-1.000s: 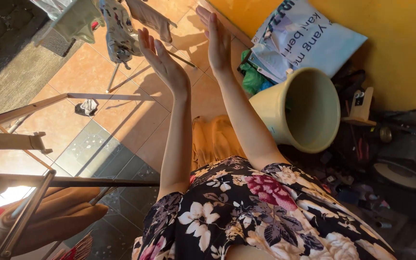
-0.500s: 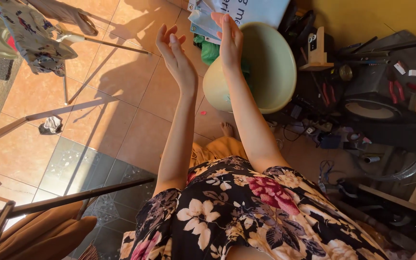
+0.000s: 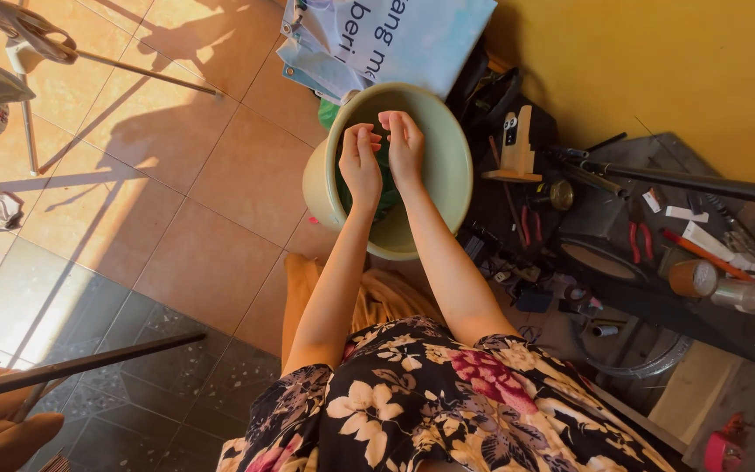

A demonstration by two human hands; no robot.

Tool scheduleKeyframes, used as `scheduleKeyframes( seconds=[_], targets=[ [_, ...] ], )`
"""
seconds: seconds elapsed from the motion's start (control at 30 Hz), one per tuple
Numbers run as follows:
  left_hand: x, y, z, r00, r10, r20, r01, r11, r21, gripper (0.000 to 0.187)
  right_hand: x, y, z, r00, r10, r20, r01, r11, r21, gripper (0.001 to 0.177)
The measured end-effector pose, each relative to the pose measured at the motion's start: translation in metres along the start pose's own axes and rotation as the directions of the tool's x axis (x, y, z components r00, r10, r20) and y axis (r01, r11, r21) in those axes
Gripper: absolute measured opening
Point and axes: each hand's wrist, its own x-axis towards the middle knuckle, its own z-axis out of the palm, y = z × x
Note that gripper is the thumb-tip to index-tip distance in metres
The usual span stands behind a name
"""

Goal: Hanging wet laundry items on a drying rack and securing them with pins.

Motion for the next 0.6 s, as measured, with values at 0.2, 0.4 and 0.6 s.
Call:
scheduleKeyframes(
  seconds=[0.2, 0.4, 0.6],
  targets=[
    [0.029, -0.156, -0.004, 0.982, -0.185, 0.04, 0.136, 0.836, 0.532, 0.022, 0.004, 0.136, -0.007, 0.998, 0.064, -0.017, -0.066, 0.986, -0.151, 0.023],
    [0.053, -0.246, -0.008, 0.899, -0.421, -0.123, 0.381, 0.611, 0.694, 0.029, 0.01, 0.238, -0.009, 0.995, 0.094, -0.03, -0.097, 0.865, -0.491, 0.022],
    [0.072, -0.24, 0.015, 0.864, -0.501, -0.049, 0.288, 0.411, 0.865, 0.042, -0.029, 0.385, -0.031, 0.982, 0.139, 0.128, -0.012, 0.723, -0.69, 0.039]
  ],
)
